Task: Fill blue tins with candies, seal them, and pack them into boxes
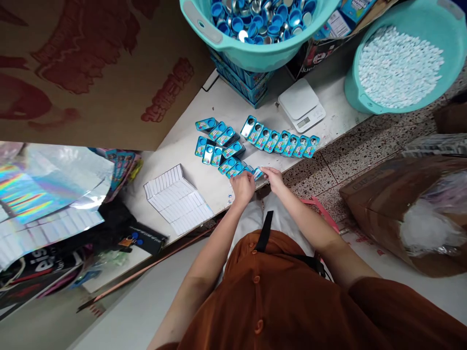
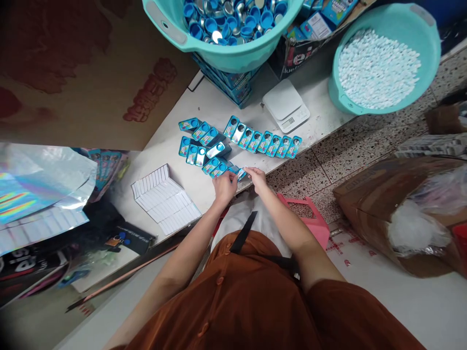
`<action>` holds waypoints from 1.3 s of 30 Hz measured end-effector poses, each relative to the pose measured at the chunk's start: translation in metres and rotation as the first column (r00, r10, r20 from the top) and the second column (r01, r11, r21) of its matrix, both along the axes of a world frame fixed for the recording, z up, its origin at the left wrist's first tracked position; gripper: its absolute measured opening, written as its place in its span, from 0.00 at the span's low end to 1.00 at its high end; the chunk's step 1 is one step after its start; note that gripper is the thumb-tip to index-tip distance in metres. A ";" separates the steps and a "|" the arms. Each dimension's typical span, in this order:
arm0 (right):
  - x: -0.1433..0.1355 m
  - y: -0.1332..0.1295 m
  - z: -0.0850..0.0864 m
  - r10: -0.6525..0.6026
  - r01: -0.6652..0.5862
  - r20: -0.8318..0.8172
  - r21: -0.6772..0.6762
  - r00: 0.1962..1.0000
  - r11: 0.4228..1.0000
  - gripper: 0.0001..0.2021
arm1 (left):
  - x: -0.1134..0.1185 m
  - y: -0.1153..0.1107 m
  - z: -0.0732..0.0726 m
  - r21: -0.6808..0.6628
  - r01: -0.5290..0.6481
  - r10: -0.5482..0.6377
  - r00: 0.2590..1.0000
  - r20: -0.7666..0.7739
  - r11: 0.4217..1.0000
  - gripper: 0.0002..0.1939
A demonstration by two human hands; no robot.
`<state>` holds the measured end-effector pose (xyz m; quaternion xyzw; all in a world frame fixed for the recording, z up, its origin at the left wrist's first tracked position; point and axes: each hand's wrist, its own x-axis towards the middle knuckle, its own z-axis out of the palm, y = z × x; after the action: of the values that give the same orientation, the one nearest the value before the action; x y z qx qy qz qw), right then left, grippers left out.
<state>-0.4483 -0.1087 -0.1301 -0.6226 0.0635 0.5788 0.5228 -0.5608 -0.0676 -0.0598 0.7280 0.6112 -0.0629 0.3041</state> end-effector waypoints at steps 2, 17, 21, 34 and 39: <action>-0.003 0.000 -0.001 -0.006 0.006 0.020 -0.005 1.000 1.000 0.15 | 0.001 -0.003 -0.003 0.024 0.006 -0.006 1.000 -0.007 1.000 0.10; 0.001 0.009 -0.009 0.087 -0.081 0.036 -0.156 0.996 0.984 0.18 | -0.019 -0.005 -0.011 0.059 -0.170 0.168 0.985 0.032 0.984 0.11; 0.004 0.009 -0.004 0.165 -0.161 0.209 -0.033 0.964 0.986 0.15 | -0.032 -0.012 -0.004 0.126 -0.154 0.134 0.979 0.153 0.980 0.10; 0.003 -0.034 0.003 0.566 -0.670 0.599 -0.065 0.566 0.739 0.22 | -0.051 -0.076 -0.038 -0.176 -0.615 0.629 0.678 0.380 0.769 0.24; -0.031 -0.050 0.004 0.638 -0.697 0.515 -0.104 0.572 0.709 0.24 | -0.060 -0.077 -0.036 -0.219 -0.556 0.591 0.682 0.432 0.802 0.25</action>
<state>-0.4795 -0.1586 -0.1260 -0.7008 -0.3505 0.5463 0.2958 -0.6213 -0.1445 -0.0958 0.4807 0.7104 0.1962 0.4751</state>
